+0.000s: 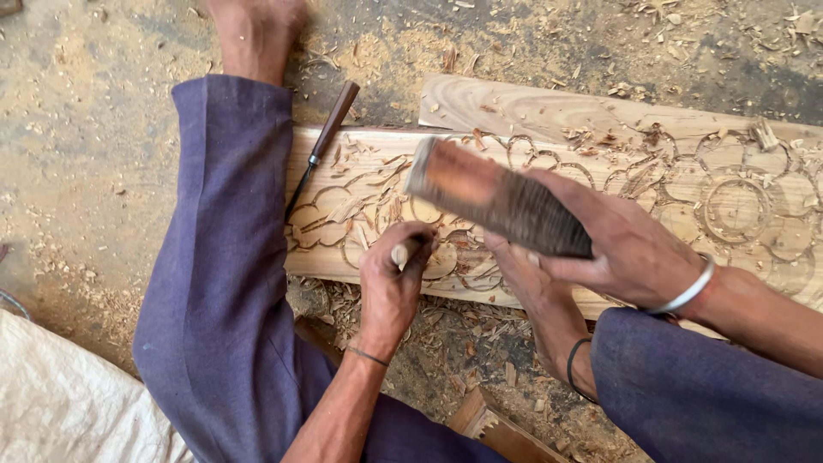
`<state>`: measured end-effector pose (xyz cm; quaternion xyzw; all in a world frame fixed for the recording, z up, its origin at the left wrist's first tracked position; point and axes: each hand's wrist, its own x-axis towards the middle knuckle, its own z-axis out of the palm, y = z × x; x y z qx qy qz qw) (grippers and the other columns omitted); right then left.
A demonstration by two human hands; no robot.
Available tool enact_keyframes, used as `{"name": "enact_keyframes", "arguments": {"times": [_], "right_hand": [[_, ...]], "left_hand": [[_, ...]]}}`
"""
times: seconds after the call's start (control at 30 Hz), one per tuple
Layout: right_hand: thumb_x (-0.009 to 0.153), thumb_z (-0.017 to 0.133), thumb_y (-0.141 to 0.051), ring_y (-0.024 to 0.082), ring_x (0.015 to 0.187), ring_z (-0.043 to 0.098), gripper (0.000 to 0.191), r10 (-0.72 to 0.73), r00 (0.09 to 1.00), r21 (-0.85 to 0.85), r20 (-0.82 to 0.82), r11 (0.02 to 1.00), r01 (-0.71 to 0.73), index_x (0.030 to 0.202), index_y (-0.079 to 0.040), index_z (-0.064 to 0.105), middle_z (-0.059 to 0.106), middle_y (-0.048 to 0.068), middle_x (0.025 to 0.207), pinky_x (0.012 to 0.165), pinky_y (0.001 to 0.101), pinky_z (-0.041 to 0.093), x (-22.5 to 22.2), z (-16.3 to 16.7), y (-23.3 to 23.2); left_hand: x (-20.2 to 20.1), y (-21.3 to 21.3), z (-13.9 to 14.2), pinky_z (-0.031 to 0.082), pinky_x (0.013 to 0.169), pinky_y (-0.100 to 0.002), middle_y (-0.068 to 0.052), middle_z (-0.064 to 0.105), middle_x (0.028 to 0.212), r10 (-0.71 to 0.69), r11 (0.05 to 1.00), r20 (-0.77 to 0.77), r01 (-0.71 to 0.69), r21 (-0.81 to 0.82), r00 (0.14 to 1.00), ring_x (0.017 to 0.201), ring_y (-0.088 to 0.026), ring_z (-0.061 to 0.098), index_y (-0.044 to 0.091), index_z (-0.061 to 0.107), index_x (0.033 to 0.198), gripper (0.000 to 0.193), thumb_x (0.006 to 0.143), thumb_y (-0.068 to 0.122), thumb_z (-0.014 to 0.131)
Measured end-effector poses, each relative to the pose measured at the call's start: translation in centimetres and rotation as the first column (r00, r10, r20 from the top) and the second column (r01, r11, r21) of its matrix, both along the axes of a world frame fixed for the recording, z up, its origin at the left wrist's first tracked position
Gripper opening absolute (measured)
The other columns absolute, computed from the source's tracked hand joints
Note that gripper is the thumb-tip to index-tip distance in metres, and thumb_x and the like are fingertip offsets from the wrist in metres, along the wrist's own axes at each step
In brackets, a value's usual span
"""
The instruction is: The person sits on the ground carving a floral pattern into a long wooden panel. They hold a chisel against the wood and strike it with a wooden mallet, reposition the chisel across different parts of the design, and at times carve by hand, brushing away shavings between cuts.
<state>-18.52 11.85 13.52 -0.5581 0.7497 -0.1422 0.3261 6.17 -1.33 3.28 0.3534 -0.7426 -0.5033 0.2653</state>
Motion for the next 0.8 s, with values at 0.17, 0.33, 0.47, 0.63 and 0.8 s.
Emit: {"name": "enact_keyframes", "arguments": {"times": [0.17, 0.33, 0.47, 0.63, 0.8], "right_hand": [[0.08, 0.077, -0.039, 0.022, 0.079, 0.073, 0.091, 0.287, 0.957, -0.408, -0.03, 0.871, -0.274, 0.155, -0.021, 0.03, 0.068, 0.012, 0.11, 0.067, 0.0352, 0.063, 0.0, 1.3, 1.3], [0.078, 0.077, -0.055, 0.022, 0.079, 0.07, 0.103, 0.439, 0.874, 0.098, -0.209, 0.898, -0.428, 0.164, -0.036, 0.024, 0.064, 0.006, 0.106, 0.063, 0.0348, 0.065, 1.0, 3.4, 0.2], [0.074, 0.079, -0.053, 0.024, 0.071, 0.071, 0.101, 0.354, 0.895, 0.074, -0.272, 0.935, -0.348, 0.163, -0.034, 0.034, 0.065, 0.006, 0.101, 0.056, 0.0379, 0.064, 1.2, 5.1, -0.8], [0.075, 0.079, -0.056, 0.023, 0.071, 0.073, 0.1, 0.2, 0.947, 0.167, -0.253, 0.973, -0.16, 0.163, -0.037, 0.036, 0.069, 0.004, 0.098, 0.061, 0.0349, 0.063, 0.9, 5.5, -1.3], [0.071, 0.078, -0.044, 0.03, 0.073, 0.074, 0.093, -0.003, 0.994, -0.075, -0.107, 0.997, -0.005, 0.153, -0.023, 0.039, 0.074, 0.011, 0.091, 0.063, 0.0399, 0.059, 0.7, 5.6, -1.1]], "left_hand": [[1.0, 0.3, -0.7, 0.065, 0.079, -0.03, -0.006, 0.076, 0.1, -0.04, 0.997, -0.091, 0.046, 0.067, 0.995, 0.089, -0.017, 0.076, 0.01, 0.073, 0.108, 0.014, 0.099, 0.004, 0.066], [0.6, 0.5, -1.4, 0.066, 0.085, -0.034, -0.01, 0.074, 0.109, -0.087, 0.994, -0.114, 0.078, -0.082, 0.99, 0.099, -0.022, 0.074, 0.004, 0.07, 0.107, 0.016, 0.092, 0.009, 0.073], [0.6, 0.2, -1.0, 0.067, 0.085, -0.033, -0.007, 0.073, 0.099, -0.041, 0.998, -0.038, 0.043, 0.036, 0.998, 0.095, -0.018, 0.074, 0.007, 0.071, 0.104, 0.009, 0.101, 0.013, 0.065], [0.9, -2.4, 0.3, 0.066, 0.081, -0.036, -0.006, 0.075, 0.096, -0.019, 0.882, 0.042, -0.003, 0.472, 0.999, 0.089, -0.018, 0.074, 0.01, 0.067, 0.1, 0.017, 0.088, 0.019, 0.075], [0.2, -2.6, 0.9, 0.064, 0.077, -0.032, -0.006, 0.078, 0.095, 0.071, 0.928, -0.054, -0.046, 0.369, 0.996, 0.088, -0.015, 0.074, 0.009, 0.073, 0.099, 0.011, 0.092, 0.017, 0.074]]}}
